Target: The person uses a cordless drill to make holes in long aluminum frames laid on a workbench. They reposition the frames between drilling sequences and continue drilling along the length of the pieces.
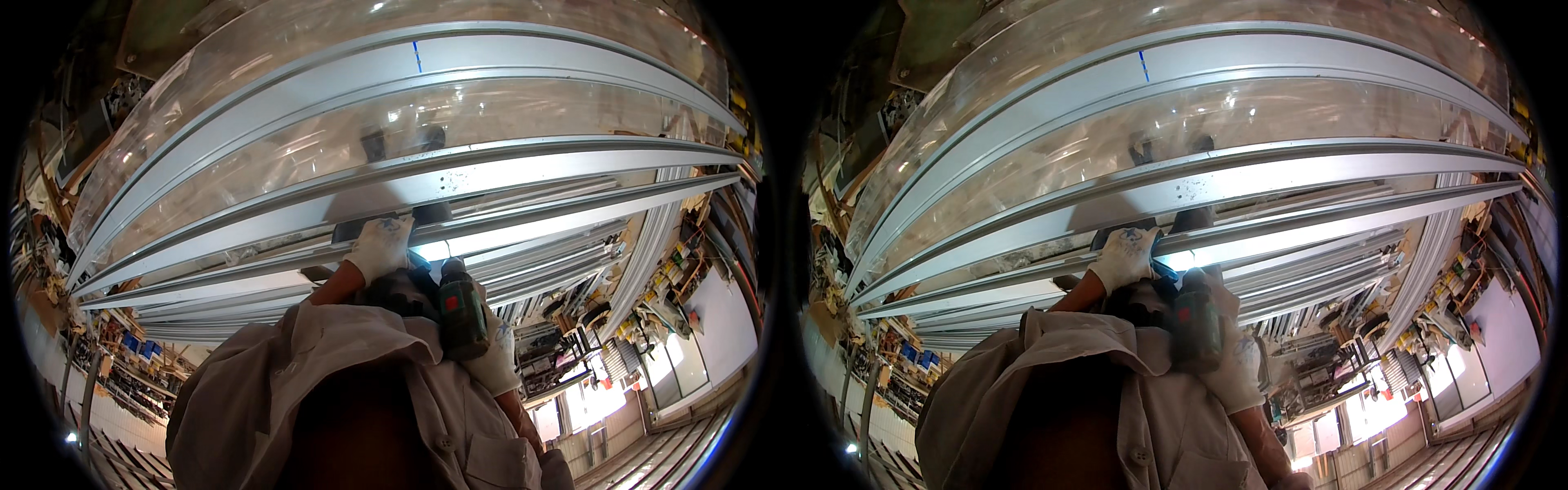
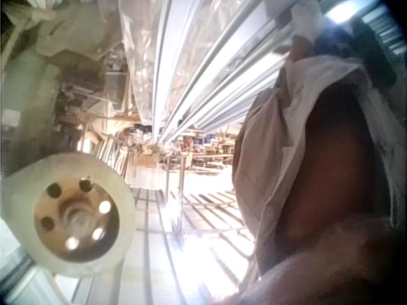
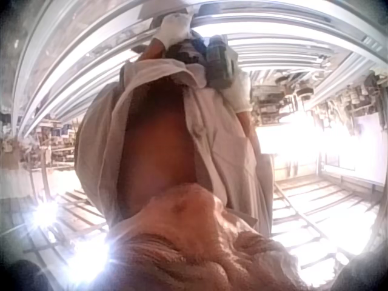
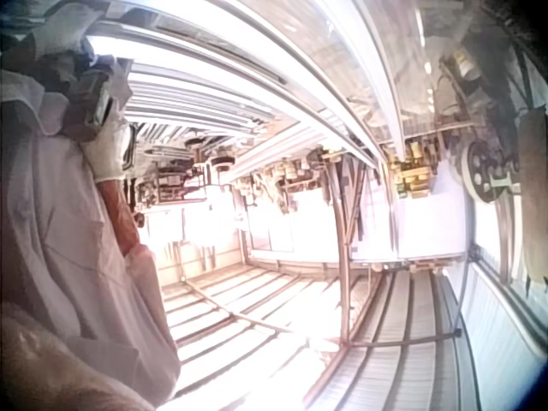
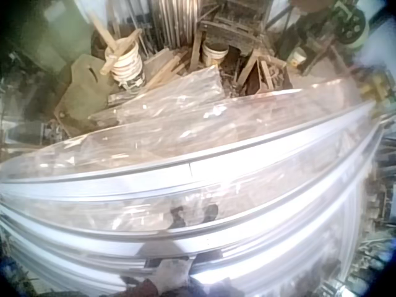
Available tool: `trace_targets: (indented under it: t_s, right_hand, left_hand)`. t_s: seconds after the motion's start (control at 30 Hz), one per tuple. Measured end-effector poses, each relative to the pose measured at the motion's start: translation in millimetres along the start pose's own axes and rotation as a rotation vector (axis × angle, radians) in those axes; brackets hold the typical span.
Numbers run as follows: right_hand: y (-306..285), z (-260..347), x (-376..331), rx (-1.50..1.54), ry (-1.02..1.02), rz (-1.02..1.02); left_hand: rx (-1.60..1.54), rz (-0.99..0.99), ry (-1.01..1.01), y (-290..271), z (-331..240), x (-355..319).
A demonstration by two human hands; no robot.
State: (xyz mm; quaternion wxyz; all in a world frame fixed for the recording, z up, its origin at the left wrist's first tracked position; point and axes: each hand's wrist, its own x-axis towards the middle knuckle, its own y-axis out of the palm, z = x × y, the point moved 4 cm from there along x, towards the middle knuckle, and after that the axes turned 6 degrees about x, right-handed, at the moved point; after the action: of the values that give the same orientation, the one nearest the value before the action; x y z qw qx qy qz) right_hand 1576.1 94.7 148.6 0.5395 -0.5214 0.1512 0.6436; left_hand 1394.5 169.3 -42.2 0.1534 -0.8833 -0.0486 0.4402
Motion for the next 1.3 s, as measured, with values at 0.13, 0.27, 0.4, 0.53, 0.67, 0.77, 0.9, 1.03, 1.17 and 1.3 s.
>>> trace_targets:
  t_s: [0.13,0.27,0.4,0.53,0.67,0.77,0.9,1.03,1.17,1.3]
  right_hand:
    - [1,5,1,0.054,0.039,0.001]
    - [1,5,1,0.017,0.074,0.029]
    - [3,4,2,-0.004,0.067,0.020]
    - [2,4,2,-0.002,0.062,0.013]
    - [0,9,2,-0.006,0.044,0.004]
    - [-1,17,4,0.024,0.009,0.008]
    - [-2,17,3,0.058,0.006,-0.002]
    - [-2,12,5,0.046,0.060,0.051]
    - [3,-2,0,0.030,0.108,0.055]
    - [0,3,2,0.036,0.132,0.074]
  left_hand:
    - [0.022,-0.013,0.026,-1,-1,2]
    - [0.050,-0.065,0.039,1,-1,1]
    - [0.005,-0.067,0.074,-4,-2,-2]
    - [-0.011,-0.036,0.057,-7,-4,-1]
    - [-0.012,-0.036,0.058,-9,-5,-3]
    - [0.004,-0.022,0.065,-11,-5,-1]
    - [0.000,-0.007,0.060,-9,-4,-1]
    - [-0.010,-0.011,0.044,-9,-3,-2]
    - [-0.024,-0.040,0.074,-12,-7,-3]
    - [-0.028,-0.051,0.058,-12,-7,-4]
